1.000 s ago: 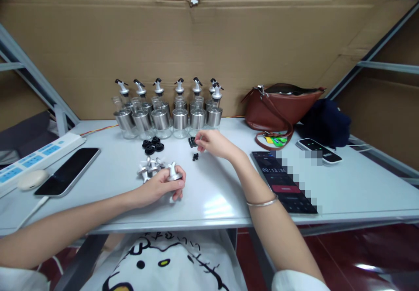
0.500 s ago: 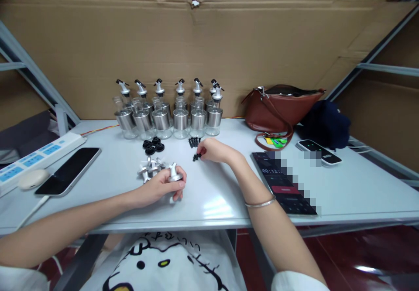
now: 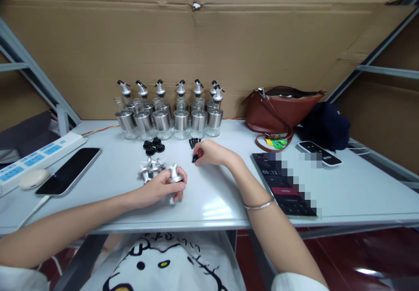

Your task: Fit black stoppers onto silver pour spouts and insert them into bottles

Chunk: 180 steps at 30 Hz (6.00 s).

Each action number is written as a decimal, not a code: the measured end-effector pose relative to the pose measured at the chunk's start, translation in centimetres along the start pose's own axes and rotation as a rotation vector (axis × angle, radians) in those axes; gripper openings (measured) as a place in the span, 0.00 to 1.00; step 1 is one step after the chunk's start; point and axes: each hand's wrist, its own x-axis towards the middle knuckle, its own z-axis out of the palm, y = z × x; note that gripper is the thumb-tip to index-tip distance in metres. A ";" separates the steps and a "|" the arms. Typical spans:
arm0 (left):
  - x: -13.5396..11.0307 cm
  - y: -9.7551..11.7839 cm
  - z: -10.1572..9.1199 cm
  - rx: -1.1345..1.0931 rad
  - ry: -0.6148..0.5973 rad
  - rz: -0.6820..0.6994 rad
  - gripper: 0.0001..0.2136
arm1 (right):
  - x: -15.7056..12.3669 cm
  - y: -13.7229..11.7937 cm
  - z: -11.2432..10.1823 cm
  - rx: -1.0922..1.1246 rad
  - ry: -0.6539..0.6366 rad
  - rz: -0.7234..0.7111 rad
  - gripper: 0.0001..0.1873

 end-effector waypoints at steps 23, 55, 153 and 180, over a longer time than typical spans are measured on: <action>-0.1 0.1 0.1 0.002 -0.006 -0.005 0.11 | 0.1 -0.7 0.4 -0.009 0.031 -0.079 0.10; -0.1 0.1 0.1 0.015 -0.004 -0.002 0.12 | 0.3 0.6 0.1 -0.088 0.051 -0.031 0.05; -0.9 3.2 -1.5 0.241 0.167 0.200 0.26 | -2.4 -6.0 2.4 -0.509 1.014 -1.047 0.24; -0.6 3.3 -8.4 1.695 0.491 1.130 0.16 | -1.9 -8.6 4.0 1.192 -0.007 -0.309 0.32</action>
